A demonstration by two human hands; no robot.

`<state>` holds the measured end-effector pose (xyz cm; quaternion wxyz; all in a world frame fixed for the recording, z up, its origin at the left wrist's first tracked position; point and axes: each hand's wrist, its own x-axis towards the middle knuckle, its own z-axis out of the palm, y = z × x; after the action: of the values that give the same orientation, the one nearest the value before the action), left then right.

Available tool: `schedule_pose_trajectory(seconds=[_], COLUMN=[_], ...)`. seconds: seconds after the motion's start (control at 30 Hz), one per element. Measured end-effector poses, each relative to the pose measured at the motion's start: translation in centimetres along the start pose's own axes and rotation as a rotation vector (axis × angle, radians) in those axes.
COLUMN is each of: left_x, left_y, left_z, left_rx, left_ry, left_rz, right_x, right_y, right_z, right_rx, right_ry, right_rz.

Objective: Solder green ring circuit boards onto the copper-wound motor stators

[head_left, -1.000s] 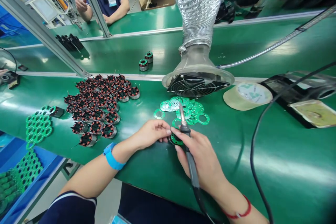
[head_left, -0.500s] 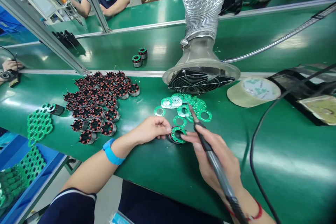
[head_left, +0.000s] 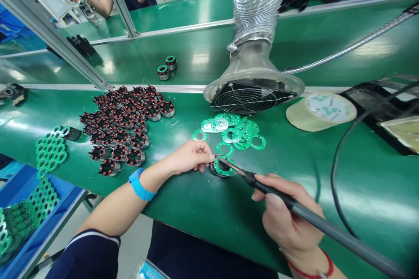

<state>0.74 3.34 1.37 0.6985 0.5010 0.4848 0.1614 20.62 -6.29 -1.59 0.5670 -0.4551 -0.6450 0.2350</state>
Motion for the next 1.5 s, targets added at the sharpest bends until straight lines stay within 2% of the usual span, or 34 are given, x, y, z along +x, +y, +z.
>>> schedule_pose_trajectory(seconds=[0.4, 0.5, 0.63, 0.7, 0.83, 0.9, 0.97, 1.1, 1.17, 1.27, 1.33, 1.4, 1.5], left_x=[0.0, 0.1, 0.1, 0.0, 0.1, 0.2, 0.3, -0.2, -0.9, -1.9, -2.3, -2.5, -2.6], left_y=[-0.2, -0.1, 0.0, 0.1, 0.1, -0.1, -0.4, -1.3, -1.7, -1.9, -1.7, -1.5, -1.1], left_z=[0.3, 0.4, 0.6, 0.7, 0.9, 0.9, 0.7, 0.2, 0.2, 0.3, 0.4, 0.3, 0.2], left_rx=[-0.019, -0.021, -0.025, -0.024, -0.002, 0.015, 0.02, 0.075, 0.258, 0.668, 0.853, 0.88, 0.713], left_ry=[0.034, 0.047, 0.071, 0.079, 0.077, 0.062, 0.072, 0.117, 0.087, 0.033, 0.034, 0.081, 0.164], left_rz=[-0.009, -0.023, -0.029, -0.029, -0.033, -0.018, 0.02, 0.136, 0.222, 0.373, 0.435, 0.462, 0.485], right_x=[0.1, 0.0, 0.5, 1.0, 2.0, 2.2, 2.2, 2.0, 1.8, 1.4, 1.2, 1.1, 1.0], right_y=[0.0, -0.1, -0.2, -0.1, 0.1, 0.2, 0.3, 0.7, 0.8, 1.0, 1.2, 1.2, 1.1], right_z=[-0.1, 0.2, 1.2, 1.7, 2.5, 2.7, 2.8, 2.6, 2.3, 1.9, 1.9, 2.1, 2.6], right_rx=[-0.055, -0.031, -0.066, -0.161, -0.306, -0.347, -0.367, -0.404, -0.393, -0.339, -0.336, -0.37, -0.437], right_ry=[-0.031, 0.01, 0.07, -0.02, -0.351, -0.414, -0.405, -0.267, -0.232, -0.272, -0.277, -0.252, -0.231], right_rz=[-0.003, -0.029, 0.04, 0.04, -0.019, -0.03, -0.041, -0.073, -0.066, -0.03, -0.014, -0.009, -0.037])
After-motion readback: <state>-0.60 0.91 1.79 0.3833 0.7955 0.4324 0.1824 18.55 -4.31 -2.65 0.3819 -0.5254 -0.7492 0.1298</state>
